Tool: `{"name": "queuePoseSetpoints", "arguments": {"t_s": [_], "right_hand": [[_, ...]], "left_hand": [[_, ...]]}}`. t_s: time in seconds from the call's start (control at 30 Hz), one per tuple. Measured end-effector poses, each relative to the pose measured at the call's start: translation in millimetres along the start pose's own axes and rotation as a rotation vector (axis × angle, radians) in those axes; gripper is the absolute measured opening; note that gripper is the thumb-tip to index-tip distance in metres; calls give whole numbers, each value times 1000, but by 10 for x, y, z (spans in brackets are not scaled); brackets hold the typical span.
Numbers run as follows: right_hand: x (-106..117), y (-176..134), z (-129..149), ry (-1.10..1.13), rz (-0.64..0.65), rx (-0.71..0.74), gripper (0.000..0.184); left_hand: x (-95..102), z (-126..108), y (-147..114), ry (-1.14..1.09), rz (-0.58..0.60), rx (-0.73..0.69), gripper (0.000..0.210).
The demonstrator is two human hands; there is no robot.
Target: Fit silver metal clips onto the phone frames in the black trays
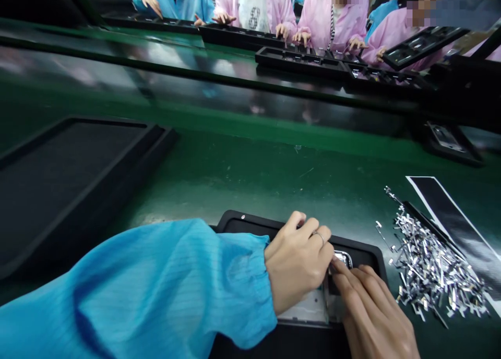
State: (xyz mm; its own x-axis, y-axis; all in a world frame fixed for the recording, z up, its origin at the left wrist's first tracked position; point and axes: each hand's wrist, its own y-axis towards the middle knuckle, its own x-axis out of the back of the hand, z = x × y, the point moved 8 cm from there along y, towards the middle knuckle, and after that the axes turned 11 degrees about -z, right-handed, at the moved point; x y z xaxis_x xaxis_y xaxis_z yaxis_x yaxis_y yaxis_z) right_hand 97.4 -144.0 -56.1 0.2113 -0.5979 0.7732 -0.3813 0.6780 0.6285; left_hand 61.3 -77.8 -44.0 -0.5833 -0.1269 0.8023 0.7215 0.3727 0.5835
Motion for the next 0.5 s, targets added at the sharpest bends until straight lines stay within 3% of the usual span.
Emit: {"name": "queuePoseSetpoints", "arguments": {"t_s": [0.13,0.5], "right_hand": [[-2,1,-3,0,-4,-6,25],[-45,5,15,-61,89,26,30]], "left_hand": [[-49,57,-24,-40,126,85,15],[-37,54,-36,-90,104,71,14]]}}
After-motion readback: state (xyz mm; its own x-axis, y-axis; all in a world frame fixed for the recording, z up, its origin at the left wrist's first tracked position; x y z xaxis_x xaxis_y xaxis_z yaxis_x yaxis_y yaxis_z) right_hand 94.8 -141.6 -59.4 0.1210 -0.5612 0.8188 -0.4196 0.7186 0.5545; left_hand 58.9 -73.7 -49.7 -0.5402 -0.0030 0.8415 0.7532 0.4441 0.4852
